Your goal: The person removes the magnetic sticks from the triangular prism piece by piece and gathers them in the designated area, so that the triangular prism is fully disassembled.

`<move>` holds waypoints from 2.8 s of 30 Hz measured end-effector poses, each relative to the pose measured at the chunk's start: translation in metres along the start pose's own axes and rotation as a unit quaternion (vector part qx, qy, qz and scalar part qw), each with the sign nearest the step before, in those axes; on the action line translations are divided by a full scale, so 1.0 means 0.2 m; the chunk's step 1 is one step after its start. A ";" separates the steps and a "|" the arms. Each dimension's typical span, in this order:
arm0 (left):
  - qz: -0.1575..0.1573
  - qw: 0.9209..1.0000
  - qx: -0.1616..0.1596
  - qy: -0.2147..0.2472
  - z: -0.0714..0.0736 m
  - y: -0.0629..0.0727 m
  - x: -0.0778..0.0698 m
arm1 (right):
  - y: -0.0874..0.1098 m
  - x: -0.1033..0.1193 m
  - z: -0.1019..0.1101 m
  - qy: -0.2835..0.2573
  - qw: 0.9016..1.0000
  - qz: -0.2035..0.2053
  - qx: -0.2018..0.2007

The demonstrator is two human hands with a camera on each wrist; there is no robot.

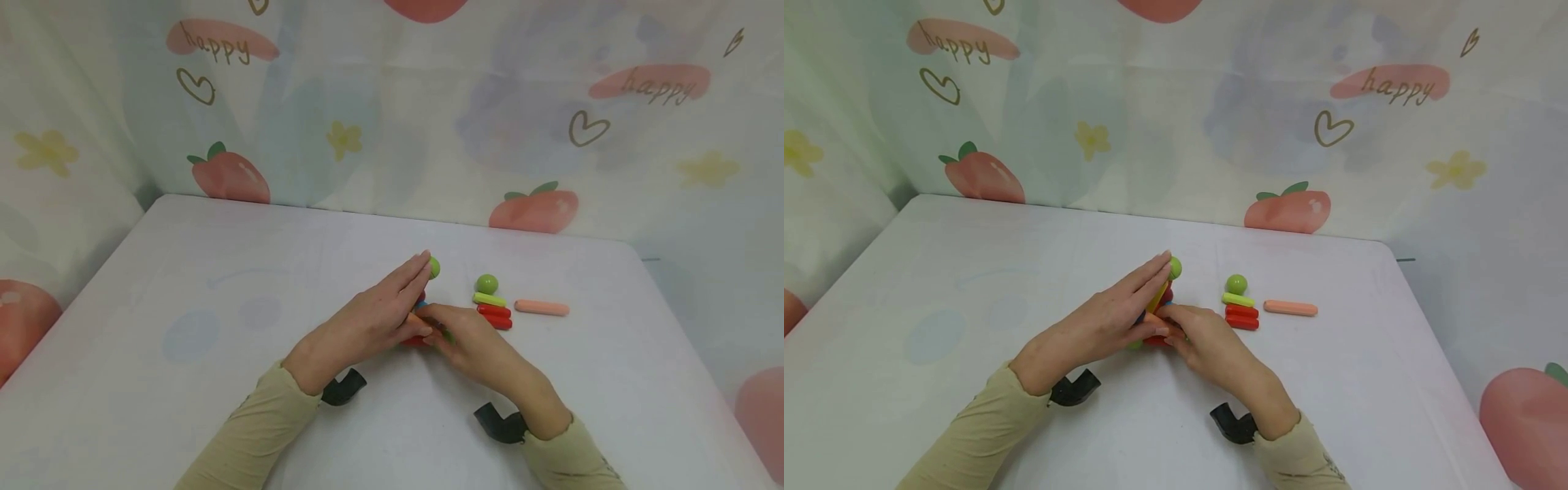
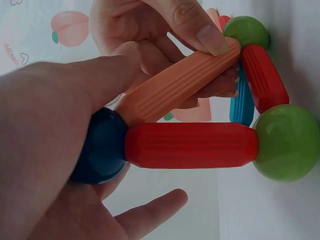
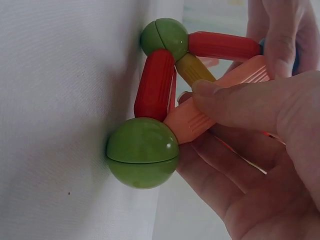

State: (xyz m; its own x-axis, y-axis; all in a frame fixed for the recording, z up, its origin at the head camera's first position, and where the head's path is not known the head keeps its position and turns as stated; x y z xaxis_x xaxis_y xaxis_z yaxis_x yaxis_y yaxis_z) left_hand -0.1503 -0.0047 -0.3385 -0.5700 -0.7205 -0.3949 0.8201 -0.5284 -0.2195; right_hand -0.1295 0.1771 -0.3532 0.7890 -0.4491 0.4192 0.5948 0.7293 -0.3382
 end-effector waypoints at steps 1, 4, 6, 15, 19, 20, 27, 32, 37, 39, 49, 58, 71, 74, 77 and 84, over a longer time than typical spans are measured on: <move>0.001 1.000 0.001 0.000 0.00 0.00 0.00 | 0.00 0.00 0.00 0.000 1.000 -0.003 0.002; 0.009 1.000 0.007 -0.002 0.00 0.00 0.00 | 0.00 0.00 0.00 0.001 1.000 -0.009 0.005; 0.011 1.000 0.010 -0.006 0.00 0.00 0.00 | 0.00 0.00 0.00 -0.001 1.000 -0.012 0.006; 0.017 1.000 0.020 -0.012 0.00 0.00 -0.01 | 0.00 0.00 0.00 0.005 1.000 -0.021 0.007; 0.013 1.000 0.014 -0.011 0.00 0.00 -0.01 | 0.00 0.00 0.00 0.015 1.000 -0.017 0.005; 0.012 1.000 0.012 -0.013 0.00 0.00 -0.01 | 0.00 0.00 0.00 0.017 1.000 -0.017 0.005; 0.007 1.000 0.004 -0.014 -0.01 0.00 -0.01 | 0.00 0.00 0.00 0.018 1.000 -0.019 0.007; 0.010 1.000 0.008 -0.012 0.00 0.00 -0.01 | 0.00 0.00 0.00 0.013 1.000 -0.015 0.010; 0.005 1.000 0.005 -0.018 0.00 0.00 -0.01 | 0.01 -0.01 -0.01 0.009 1.000 0.001 0.002; 0.004 1.000 0.004 -0.020 -0.01 0.00 -0.01 | 0.01 -0.02 -0.01 0.009 1.000 0.007 -0.002; -0.001 1.000 -0.005 -0.025 0.00 0.00 -0.01 | 0.02 -0.03 -0.01 0.011 1.000 0.022 -0.004; 0.001 1.000 -0.002 -0.013 0.00 0.00 -0.01 | 0.02 -0.03 -0.01 -0.005 0.999 0.049 -0.013; 0.024 0.999 0.037 0.019 -0.02 -0.01 -0.02 | 0.05 -0.08 0.00 -0.168 0.985 -0.033 -0.016; 0.022 0.999 0.036 0.013 -0.02 -0.01 -0.02 | 0.06 -0.10 0.02 -0.204 0.977 -0.040 -0.035; 0.010 1.000 0.021 0.002 -0.02 -0.01 -0.02 | 0.07 -0.10 0.06 -0.195 0.978 -0.037 -0.057; -0.001 1.000 0.003 -0.021 -0.02 -0.01 -0.02 | 0.11 -0.11 0.17 -0.110 0.987 -0.081 -0.083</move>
State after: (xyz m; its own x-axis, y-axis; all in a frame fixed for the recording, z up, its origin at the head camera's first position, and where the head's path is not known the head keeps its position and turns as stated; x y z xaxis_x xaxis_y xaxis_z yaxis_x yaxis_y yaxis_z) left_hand -0.1492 -0.0002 -0.3402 -0.5726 -0.7378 -0.3575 0.8192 -0.5317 -0.2149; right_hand -0.1388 0.2210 -0.3419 0.6397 -0.4160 0.6463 0.7419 0.5541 -0.3776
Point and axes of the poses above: each hand's wrist, its own y-axis away from the middle knuckle, its own z-axis out of the back of the hand, x = y × z, the point moved 2 cm from there along -y, towards the middle knuckle, and after that the axes turned 15 degrees about z, right-handed, at the moved point
